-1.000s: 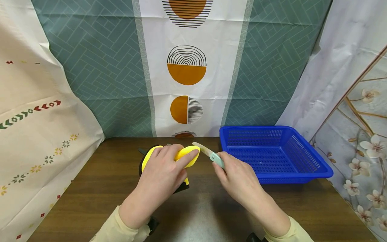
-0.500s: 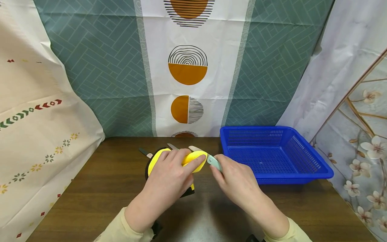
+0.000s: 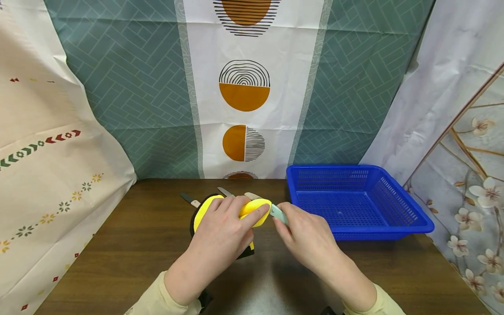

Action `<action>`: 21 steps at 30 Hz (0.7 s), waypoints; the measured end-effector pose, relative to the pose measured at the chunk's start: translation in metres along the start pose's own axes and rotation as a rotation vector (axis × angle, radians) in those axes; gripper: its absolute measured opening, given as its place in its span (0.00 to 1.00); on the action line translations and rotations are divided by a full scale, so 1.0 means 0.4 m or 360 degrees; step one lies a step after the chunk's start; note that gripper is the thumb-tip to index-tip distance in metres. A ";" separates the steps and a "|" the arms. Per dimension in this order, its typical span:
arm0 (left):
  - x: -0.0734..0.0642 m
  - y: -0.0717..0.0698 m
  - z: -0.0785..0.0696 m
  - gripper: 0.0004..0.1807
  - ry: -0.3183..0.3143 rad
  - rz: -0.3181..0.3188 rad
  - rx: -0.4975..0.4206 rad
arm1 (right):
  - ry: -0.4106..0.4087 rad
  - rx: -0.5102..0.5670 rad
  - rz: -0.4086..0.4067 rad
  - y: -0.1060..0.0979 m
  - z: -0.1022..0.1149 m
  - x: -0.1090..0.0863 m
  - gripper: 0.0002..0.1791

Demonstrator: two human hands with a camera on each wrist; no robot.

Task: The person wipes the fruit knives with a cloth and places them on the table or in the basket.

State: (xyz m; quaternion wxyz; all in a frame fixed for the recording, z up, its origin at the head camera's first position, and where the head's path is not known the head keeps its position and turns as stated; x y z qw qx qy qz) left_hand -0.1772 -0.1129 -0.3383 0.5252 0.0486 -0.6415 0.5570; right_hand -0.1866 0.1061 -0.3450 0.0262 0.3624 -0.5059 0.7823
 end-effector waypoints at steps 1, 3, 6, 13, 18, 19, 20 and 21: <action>0.000 0.000 0.000 0.30 -0.0002 0.0006 -0.0001 | 0.0000 0.0002 0.0002 0.000 0.000 0.000 0.06; 0.000 -0.001 0.000 0.30 -0.0007 0.0018 -0.0003 | 0.0000 0.0006 0.0004 -0.001 0.000 0.000 0.06; 0.000 -0.001 0.001 0.30 -0.0019 0.0037 -0.0006 | -0.0002 0.0010 0.0001 -0.002 0.001 -0.001 0.06; -0.002 -0.002 0.007 0.32 -0.0047 0.0061 -0.0002 | 0.0007 0.0015 0.0006 -0.003 0.000 -0.002 0.06; -0.003 -0.002 0.015 0.32 -0.0070 0.0072 0.0001 | 0.0007 0.0017 0.0013 -0.004 0.000 -0.002 0.06; -0.003 -0.002 0.016 0.32 -0.0073 0.0072 0.0004 | 0.0006 0.0017 0.0013 -0.004 -0.001 -0.001 0.06; -0.003 -0.002 0.018 0.32 -0.0074 0.0072 0.0007 | 0.0004 0.0018 0.0013 -0.005 -0.001 -0.001 0.06; -0.003 -0.001 0.019 0.32 -0.0075 0.0067 0.0010 | 0.0002 0.0018 0.0011 -0.005 -0.001 -0.001 0.06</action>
Point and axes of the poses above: each hand's wrist, its own x-axis towards the middle knuckle, its own y-axis out of the palm, z = x × y, the point moved 1 cm from there along x, towards the middle knuckle, and after that the axes turned 5 degrees about -z, right-handed, at the moved point
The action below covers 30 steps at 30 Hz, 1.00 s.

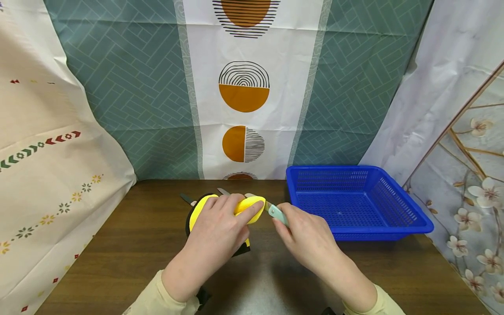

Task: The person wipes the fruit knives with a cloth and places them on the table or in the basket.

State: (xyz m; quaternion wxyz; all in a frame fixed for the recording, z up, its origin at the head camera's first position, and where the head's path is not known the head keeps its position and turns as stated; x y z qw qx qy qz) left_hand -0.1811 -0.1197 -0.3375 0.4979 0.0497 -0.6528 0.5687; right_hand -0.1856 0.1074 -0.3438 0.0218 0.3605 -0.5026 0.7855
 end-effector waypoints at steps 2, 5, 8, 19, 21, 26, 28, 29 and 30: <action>0.000 0.000 0.003 0.31 -0.0002 -0.0012 0.0009 | -0.0007 -0.0002 -0.0004 -0.001 0.000 0.000 0.06; -0.001 0.001 0.007 0.30 -0.0001 -0.0032 0.0023 | -0.0014 -0.0003 -0.0008 -0.001 0.000 0.001 0.06; -0.002 0.001 0.011 0.30 -0.0006 -0.0040 0.0031 | -0.0015 -0.0005 -0.0009 -0.002 0.000 0.000 0.06; -0.003 0.003 0.029 0.29 -0.0008 -0.0059 0.0047 | -0.0018 0.0001 -0.0018 -0.003 0.000 -0.001 0.06; -0.004 0.002 0.032 0.30 -0.0019 -0.0048 0.0043 | -0.0024 0.0001 -0.0028 -0.003 0.000 -0.001 0.06; -0.005 0.003 0.040 0.31 -0.0045 -0.0023 0.0041 | -0.0032 -0.0001 -0.0042 -0.004 -0.001 -0.002 0.06; -0.006 0.003 0.043 0.31 -0.0053 -0.0021 0.0042 | -0.0030 0.0000 -0.0042 -0.005 -0.001 -0.002 0.06; -0.006 0.003 0.044 0.31 -0.0056 -0.0022 0.0040 | -0.0027 0.0000 -0.0040 -0.005 -0.001 -0.001 0.06; -0.006 0.004 0.045 0.31 -0.0057 -0.0023 0.0037 | -0.0022 0.0003 -0.0038 -0.006 -0.001 -0.001 0.06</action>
Point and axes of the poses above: each hand's wrist, its own x-axis towards the middle knuckle, its own y-axis out of the palm, z = x × y, the point moved 1 cm from there along x, towards the middle knuckle, and after that the axes turned 5 degrees about -z, right-handed, at the moved point
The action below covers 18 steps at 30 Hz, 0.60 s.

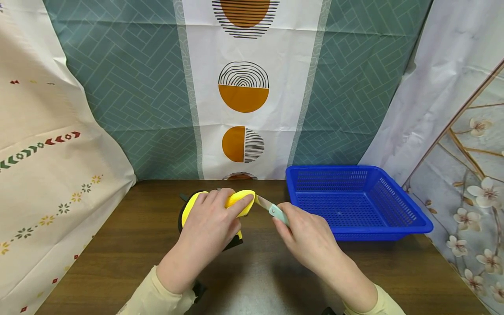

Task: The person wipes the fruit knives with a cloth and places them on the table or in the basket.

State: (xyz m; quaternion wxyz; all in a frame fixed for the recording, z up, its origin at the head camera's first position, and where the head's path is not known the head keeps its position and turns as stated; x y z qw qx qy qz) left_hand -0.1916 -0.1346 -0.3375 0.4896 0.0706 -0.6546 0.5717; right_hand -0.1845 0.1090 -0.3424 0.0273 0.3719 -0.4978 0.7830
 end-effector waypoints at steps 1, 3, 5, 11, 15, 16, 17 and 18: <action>0.000 0.000 0.001 0.31 -0.0002 -0.0004 -0.0004 | 0.0002 0.0001 0.0002 0.000 0.000 0.000 0.06; 0.000 0.000 0.004 0.31 -0.0002 -0.0008 -0.0003 | 0.0007 -0.0004 0.0007 -0.001 0.000 0.001 0.06; -0.001 0.000 0.007 0.31 -0.0005 -0.0012 -0.0003 | 0.0010 -0.0008 0.0012 -0.001 0.000 0.001 0.06; -0.002 0.003 0.016 0.31 -0.0018 -0.0008 0.0004 | 0.0007 -0.0014 0.0017 -0.001 0.000 0.002 0.06; -0.003 0.005 0.025 0.30 -0.0020 -0.0015 0.0012 | 0.0007 -0.0013 0.0015 -0.001 -0.001 0.002 0.06; -0.003 0.005 0.027 0.30 -0.0020 -0.0019 0.0013 | 0.0007 -0.0012 0.0014 -0.001 0.000 0.002 0.06; -0.003 0.006 0.030 0.30 -0.0020 -0.0021 0.0014 | 0.0007 -0.0011 0.0013 0.000 0.000 0.002 0.06; -0.004 0.006 0.033 0.30 -0.0020 -0.0023 0.0018 | 0.0008 -0.0009 0.0012 0.000 0.000 0.002 0.06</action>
Point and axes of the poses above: each hand's wrist, its own x-axis towards the middle knuckle, its own y-axis out of the palm, z = x × y, the point moved 1 cm from there along x, towards the middle knuckle, and after that the axes turned 5 degrees about -z, right-handed, at the moved point
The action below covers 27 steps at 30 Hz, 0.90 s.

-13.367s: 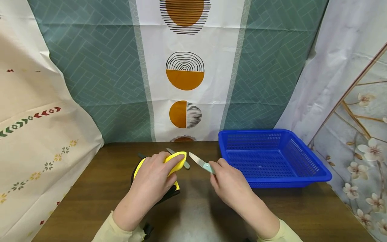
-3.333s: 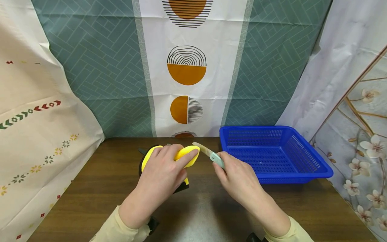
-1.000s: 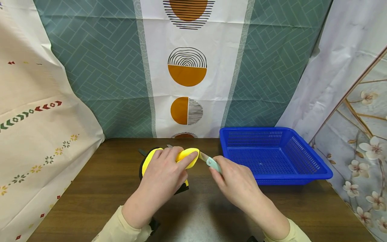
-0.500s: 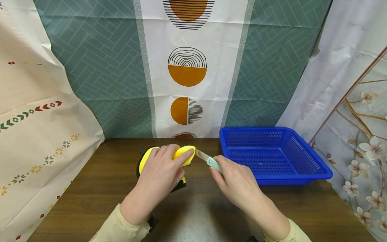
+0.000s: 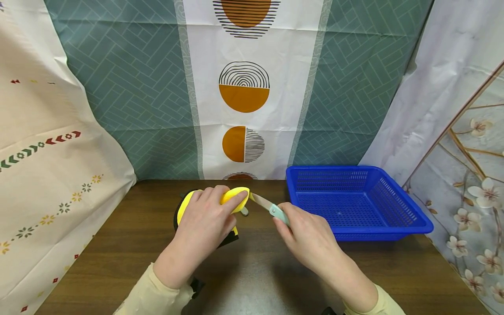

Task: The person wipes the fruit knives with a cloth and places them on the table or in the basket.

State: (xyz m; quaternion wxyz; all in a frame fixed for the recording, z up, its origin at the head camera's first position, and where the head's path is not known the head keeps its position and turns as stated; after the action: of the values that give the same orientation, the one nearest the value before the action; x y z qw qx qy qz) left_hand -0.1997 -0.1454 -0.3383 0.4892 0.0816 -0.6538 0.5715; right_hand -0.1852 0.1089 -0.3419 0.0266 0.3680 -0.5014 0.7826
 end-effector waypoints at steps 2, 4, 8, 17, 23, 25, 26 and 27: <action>-0.001 0.000 0.006 0.31 -0.0002 -0.0002 0.0008 | 0.0000 0.0003 0.0000 0.000 0.000 0.000 0.06; -0.001 -0.001 0.013 0.31 -0.0010 0.0003 0.0014 | 0.0001 0.0004 0.0001 0.001 0.000 -0.001 0.06; -0.002 -0.003 0.024 0.32 -0.0044 0.0015 0.0017 | -0.0003 0.0000 -0.0003 0.001 0.001 -0.001 0.06; 0.003 -0.010 0.012 0.31 -0.0026 -0.0008 -0.0025 | -0.0019 -0.0009 -0.0013 0.003 0.000 -0.001 0.06; 0.008 -0.015 -0.018 0.32 0.0020 -0.0017 -0.0053 | -0.0021 -0.0024 0.0002 0.005 -0.003 -0.002 0.06; 0.009 -0.015 -0.028 0.32 0.0032 -0.0031 -0.0060 | -0.0016 -0.0018 0.0009 0.005 -0.003 -0.002 0.06; 0.010 -0.015 -0.032 0.32 0.0039 -0.0040 -0.0065 | -0.0015 -0.0017 0.0011 0.006 -0.003 -0.002 0.06; 0.011 -0.014 -0.036 0.32 0.0049 -0.0052 -0.0065 | -0.0014 -0.0015 0.0012 0.006 -0.004 -0.002 0.07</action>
State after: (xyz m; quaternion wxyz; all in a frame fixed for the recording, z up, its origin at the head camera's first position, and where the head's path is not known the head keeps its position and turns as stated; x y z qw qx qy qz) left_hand -0.1903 -0.1334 -0.3335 0.5099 0.0733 -0.6564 0.5512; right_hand -0.1864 0.1091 -0.3446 0.0233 0.3694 -0.5066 0.7787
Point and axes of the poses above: each hand's wrist, its own x-axis towards the middle knuckle, its own y-axis out of the palm, z = x × y, the point moved 1 cm from there along x, towards the middle knuckle, and after that the axes turned 5 degrees about -z, right-handed, at the moved point
